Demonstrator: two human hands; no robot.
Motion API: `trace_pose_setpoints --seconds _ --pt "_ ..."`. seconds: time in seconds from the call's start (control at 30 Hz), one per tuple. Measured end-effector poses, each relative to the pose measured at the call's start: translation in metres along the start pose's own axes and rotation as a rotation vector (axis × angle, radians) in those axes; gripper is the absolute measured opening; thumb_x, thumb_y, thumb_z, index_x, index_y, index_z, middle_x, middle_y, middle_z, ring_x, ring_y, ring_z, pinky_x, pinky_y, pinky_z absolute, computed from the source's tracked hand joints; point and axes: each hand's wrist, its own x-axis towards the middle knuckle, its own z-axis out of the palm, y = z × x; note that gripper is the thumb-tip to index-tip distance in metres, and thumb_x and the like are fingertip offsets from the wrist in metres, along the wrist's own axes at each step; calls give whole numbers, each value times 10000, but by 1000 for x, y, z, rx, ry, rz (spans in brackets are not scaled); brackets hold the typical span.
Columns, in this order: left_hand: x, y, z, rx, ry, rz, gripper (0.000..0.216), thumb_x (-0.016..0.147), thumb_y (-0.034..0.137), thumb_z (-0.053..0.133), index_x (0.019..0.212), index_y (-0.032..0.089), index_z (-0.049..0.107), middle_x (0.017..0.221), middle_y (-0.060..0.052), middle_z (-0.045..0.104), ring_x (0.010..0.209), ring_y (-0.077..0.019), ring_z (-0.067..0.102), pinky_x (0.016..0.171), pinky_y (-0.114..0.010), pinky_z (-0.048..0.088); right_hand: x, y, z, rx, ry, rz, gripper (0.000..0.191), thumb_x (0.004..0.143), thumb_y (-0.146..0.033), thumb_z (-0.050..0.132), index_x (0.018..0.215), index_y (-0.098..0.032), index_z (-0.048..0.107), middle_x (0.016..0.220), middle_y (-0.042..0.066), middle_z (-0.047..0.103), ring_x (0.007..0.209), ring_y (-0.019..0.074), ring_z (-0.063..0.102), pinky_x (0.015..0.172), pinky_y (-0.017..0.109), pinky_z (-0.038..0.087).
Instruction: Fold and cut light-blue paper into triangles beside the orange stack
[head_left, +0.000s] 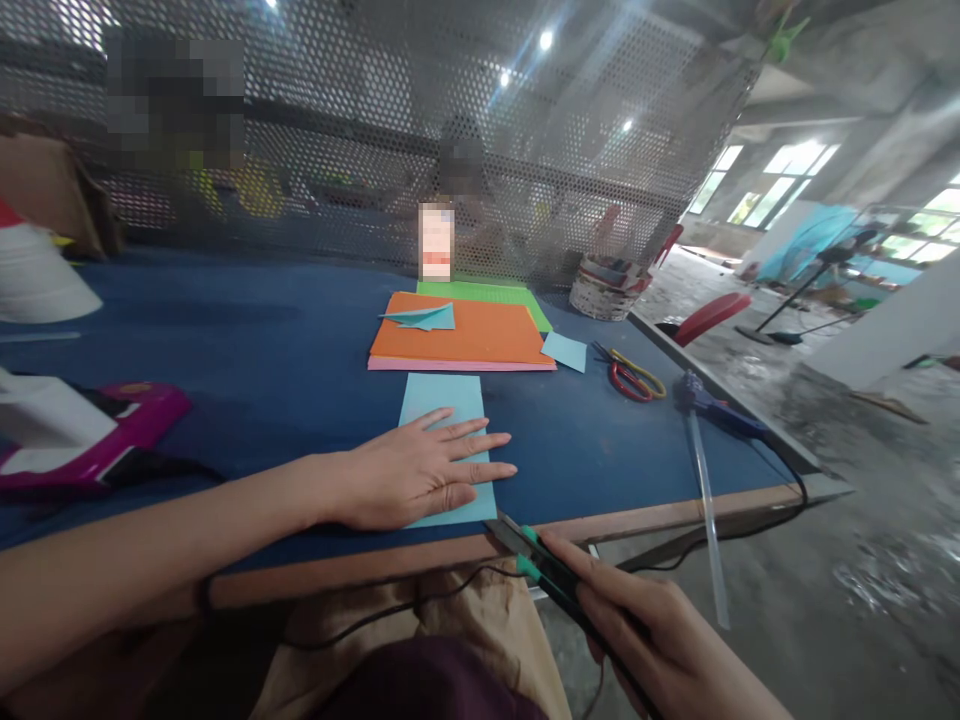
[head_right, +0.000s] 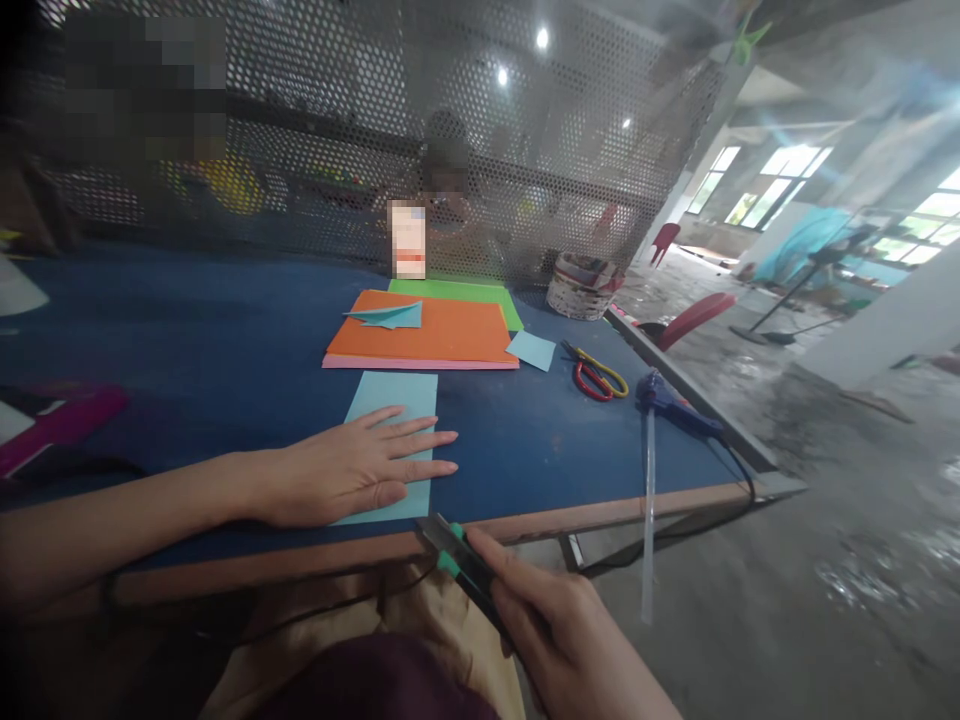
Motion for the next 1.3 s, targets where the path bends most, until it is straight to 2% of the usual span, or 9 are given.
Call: trace_pose_setpoints --seconds 0.13,0.3,0.4,0.47,0.67,0.8,1.1,1.23,1.3 --pt "0 0 0 8 -8 -4 468 1007 514 204 1469 445 229 1596 85 132 1481 -254 91 1165 -555 54 0 1 4 -31 4 5 417 965 -340 482 1382 -359 500 1258 -56 664 1149 172 621 960 222 474" --pt "0 -2 1 8 -23 -3 478 1001 537 190 1472 453 212 1598 99 112 1484 -247 71 1169 -544 33 2 0 8 -108 -66 -20 436 988 -329 420 1422 -310 456 1072 -23 742 990 161 684 905 239 511" --pt "0 -2 1 9 -32 -4 483 1001 544 178 1474 452 204 1599 103 97 1485 -241 58 1171 -537 25 3 -5 11 -102 -45 -32 427 984 -320 442 1410 -336 470 1176 -33 708 1092 162 645 962 233 469" --pt "0 -2 1 8 -36 -5 485 1000 546 172 1475 453 199 1599 105 92 1485 -240 53 1171 -536 24 3 -7 12 -80 -44 -16 436 987 -327 438 1423 -334 450 1200 -27 698 1060 156 661 911 209 493" --pt "0 -1 0 3 -42 -8 488 998 556 161 1473 455 201 1599 108 88 1485 -244 48 1167 -550 19 5 -4 15 -101 -73 9 453 997 -328 385 1443 -266 434 1000 -1 747 942 163 685 822 229 538" --pt "0 -1 0 2 -48 -9 489 999 555 144 1474 451 199 1599 110 85 1486 -232 41 1168 -549 17 4 -4 19 -96 -54 -7 435 995 -325 397 1425 -292 460 1123 -10 721 989 157 679 861 226 521" --pt "-1 -1 0 -6 -37 -2 489 1001 548 156 1474 439 214 1600 95 103 1485 -235 57 1167 -558 17 5 -9 21 -79 -60 0 435 1001 -337 415 1436 -342 424 1225 -40 683 1009 130 665 902 199 492" --pt "-1 -1 -1 -15 -29 4 488 1000 547 161 1472 441 220 1598 91 117 1483 -249 70 1166 -565 30 4 -10 23 -113 -86 23 437 1000 -336 404 1437 -333 428 968 -48 756 931 138 690 842 208 525" --pt "-1 -1 -1 -18 -26 4 488 1001 545 160 1473 439 217 1598 91 121 1483 -250 72 1164 -570 34 4 -12 25 -108 -54 15 424 994 -329 420 1417 -333 461 969 -46 754 962 141 683 873 212 511"
